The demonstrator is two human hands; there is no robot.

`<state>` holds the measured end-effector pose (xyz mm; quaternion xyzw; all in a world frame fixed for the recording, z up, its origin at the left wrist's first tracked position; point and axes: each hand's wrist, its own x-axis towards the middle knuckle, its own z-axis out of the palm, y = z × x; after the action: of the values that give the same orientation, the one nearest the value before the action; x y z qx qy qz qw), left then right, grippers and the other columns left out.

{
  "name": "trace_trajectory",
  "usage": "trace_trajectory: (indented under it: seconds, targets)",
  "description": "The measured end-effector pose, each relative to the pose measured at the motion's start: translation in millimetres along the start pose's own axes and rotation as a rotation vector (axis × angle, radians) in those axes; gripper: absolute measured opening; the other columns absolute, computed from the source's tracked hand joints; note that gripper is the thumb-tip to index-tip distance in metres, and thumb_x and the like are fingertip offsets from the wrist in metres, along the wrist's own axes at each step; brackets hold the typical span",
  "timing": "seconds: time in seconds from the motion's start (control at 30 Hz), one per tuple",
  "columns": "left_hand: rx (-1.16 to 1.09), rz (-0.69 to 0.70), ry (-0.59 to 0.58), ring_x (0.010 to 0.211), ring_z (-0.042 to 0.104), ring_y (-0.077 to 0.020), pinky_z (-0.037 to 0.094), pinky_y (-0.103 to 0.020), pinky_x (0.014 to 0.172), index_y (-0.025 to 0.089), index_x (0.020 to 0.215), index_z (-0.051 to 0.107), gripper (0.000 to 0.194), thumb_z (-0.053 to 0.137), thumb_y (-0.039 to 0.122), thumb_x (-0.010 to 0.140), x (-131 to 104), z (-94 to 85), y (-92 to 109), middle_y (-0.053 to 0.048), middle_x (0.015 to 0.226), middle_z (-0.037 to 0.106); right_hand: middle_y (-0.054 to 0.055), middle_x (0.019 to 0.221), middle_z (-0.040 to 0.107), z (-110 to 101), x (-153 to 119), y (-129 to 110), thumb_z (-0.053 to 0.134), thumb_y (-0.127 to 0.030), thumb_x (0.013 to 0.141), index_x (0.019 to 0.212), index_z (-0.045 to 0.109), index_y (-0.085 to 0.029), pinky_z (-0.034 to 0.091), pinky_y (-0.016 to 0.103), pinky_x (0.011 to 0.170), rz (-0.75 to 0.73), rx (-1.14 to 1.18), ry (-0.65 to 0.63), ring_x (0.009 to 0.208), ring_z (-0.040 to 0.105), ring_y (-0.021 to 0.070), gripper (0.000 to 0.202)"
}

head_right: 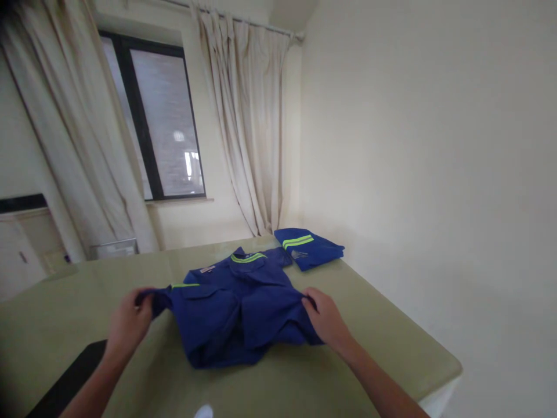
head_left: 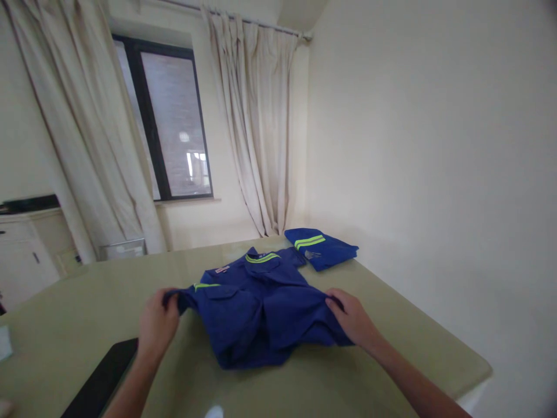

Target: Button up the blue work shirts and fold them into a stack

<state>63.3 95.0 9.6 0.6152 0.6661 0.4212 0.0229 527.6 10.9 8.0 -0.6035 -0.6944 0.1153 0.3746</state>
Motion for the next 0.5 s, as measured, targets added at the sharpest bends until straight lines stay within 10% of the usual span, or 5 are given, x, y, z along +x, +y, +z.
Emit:
trace_trajectory:
  seconds: [0.2, 0.37, 0.5]
  targets:
    - [0.158, 0.183, 0.283, 0.124, 0.056, -0.0396, 0.039, -0.063, 0.109, 0.024, 0.118, 0.062, 0.037, 0.041, 0.042, 0.094, 1.3, -27.0, 21.5, -0.011, 0.118, 0.066, 0.001, 0.073, 0.068, -46.7, -12.5, -2.8, 0.052, -0.038, 0.089, 0.081, 0.068, -0.022, 0.049, 0.032, 0.067, 0.071, 0.151, -0.357, 0.069, 0.064, 0.0214, 0.024]
    - [-0.058, 0.229, -0.561, 0.113, 0.068, -0.0353, 0.05, -0.049, 0.105, 0.028, 0.111, 0.073, 0.041, 0.057, 0.057, 0.086, -67.5, 25.7, 26.2, -0.009, 0.117, 0.076, 0.009, 0.109, 0.074, -13.2, -28.3, 0.3, 0.052, -0.051, 0.097, 0.112, 0.072, -0.022, 0.052, 0.038, 0.089, -0.006, 0.03, -0.254, 0.099, 0.068, 0.0255, 0.038]
    - [0.002, 0.238, -0.636, 0.14, 0.05, -0.037, 0.037, -0.053, 0.119, 0.023, 0.134, 0.064, 0.063, 0.064, 0.057, 0.081, -91.0, 71.0, 15.4, -0.012, 0.148, 0.059, 0.016, 0.15, 0.054, 40.4, -34.7, -6.4, 0.055, -0.063, 0.094, 0.142, 0.06, -0.022, 0.035, 0.049, 0.116, -0.079, -0.12, -0.397, 0.137, 0.05, 0.0342, 0.063]
